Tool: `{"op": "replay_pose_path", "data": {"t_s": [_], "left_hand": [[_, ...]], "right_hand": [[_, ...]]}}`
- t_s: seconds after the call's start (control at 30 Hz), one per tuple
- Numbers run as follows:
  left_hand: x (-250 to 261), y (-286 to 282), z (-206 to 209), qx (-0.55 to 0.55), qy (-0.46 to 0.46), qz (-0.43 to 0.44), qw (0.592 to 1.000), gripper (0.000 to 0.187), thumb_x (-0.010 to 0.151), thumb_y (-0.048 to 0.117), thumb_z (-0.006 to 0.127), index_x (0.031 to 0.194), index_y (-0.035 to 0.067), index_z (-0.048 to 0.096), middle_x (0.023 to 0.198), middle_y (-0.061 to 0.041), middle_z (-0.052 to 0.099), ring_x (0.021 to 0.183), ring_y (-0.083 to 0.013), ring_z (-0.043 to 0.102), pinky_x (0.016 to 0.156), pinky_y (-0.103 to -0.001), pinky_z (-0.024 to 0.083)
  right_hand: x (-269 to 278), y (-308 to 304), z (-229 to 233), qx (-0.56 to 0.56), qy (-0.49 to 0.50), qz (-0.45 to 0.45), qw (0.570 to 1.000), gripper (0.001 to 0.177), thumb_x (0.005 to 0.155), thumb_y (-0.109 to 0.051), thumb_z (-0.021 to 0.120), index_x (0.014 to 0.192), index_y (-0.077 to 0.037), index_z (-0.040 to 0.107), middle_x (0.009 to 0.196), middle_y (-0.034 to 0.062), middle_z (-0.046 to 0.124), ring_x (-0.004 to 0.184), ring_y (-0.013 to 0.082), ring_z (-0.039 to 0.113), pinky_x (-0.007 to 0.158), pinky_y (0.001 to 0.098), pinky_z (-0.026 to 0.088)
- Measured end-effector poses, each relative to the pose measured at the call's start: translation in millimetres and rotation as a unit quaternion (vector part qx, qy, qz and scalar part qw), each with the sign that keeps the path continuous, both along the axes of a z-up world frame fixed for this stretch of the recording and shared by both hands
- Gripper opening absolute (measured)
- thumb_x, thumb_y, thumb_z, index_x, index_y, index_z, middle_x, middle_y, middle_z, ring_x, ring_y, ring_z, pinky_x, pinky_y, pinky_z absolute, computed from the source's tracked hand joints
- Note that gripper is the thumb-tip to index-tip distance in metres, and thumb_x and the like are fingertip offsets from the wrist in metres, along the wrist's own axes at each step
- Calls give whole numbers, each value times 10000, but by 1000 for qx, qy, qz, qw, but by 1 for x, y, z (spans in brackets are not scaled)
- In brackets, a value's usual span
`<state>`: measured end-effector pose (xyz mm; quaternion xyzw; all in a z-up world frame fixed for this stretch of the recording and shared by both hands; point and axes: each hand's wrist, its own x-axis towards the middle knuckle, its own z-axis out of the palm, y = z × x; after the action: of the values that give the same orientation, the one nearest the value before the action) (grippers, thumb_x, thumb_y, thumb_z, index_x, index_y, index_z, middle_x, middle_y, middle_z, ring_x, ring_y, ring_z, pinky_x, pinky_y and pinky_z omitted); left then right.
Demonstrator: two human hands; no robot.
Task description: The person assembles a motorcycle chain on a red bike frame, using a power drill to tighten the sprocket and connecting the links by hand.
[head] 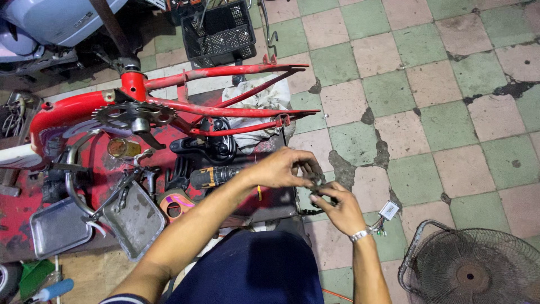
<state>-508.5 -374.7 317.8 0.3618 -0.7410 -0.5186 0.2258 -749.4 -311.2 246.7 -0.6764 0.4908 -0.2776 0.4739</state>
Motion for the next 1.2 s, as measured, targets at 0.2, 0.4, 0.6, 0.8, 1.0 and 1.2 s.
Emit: {"op": "replay_pose_path", "data": {"t_s": [0.2,0.4,0.6,0.8,1.0,1.2], "left_hand": [[30,-7,5,-62,-236,-55,968,409,734,63,795,1120,0,677,917,-197,747,881,-336,703,775,-415,551],[47,-3,-21,78,-91,6,993,398,849,249,815,1169,26,735,994,-130,787,902,-194,727,834,-334,576],[55,-4,-56,147,-29,57,987,416,878,337,793,1173,47,743,1034,-58,788,944,-116,708,875,-306,577],[67,-7,-117,68,-171,212,960,420,825,314,829,1150,58,754,1089,-147,766,1028,-251,716,926,-369,541],[35,0,-187,19,-204,332,921,566,805,325,836,1275,53,677,1261,-195,693,1194,-329,642,1046,-408,473],[-13,38,-217,44,-161,102,981,852,708,180,847,1474,26,509,1406,-223,593,1310,-358,545,1108,-440,423]], "right_hand": [[-9,-6,14,129,62,-116,983,270,892,-279,769,1090,-100,809,874,50,804,686,181,635,616,318,496],[-30,-8,24,92,-7,-163,982,287,901,-295,774,1031,-40,792,859,49,789,752,110,678,688,257,532],[-34,-11,29,130,-28,-203,970,298,933,-231,793,1157,-35,799,829,124,687,704,166,554,648,291,444],[-66,-22,61,109,-218,-245,938,393,967,-134,708,1315,37,646,1120,138,710,822,164,646,717,310,544],[-46,-25,89,142,-345,-172,912,446,967,-83,664,1371,78,568,1248,179,669,937,232,691,819,361,576],[-18,-26,110,151,-448,-118,873,434,956,-49,643,1354,96,548,1286,222,631,1097,293,699,968,484,594]]}}
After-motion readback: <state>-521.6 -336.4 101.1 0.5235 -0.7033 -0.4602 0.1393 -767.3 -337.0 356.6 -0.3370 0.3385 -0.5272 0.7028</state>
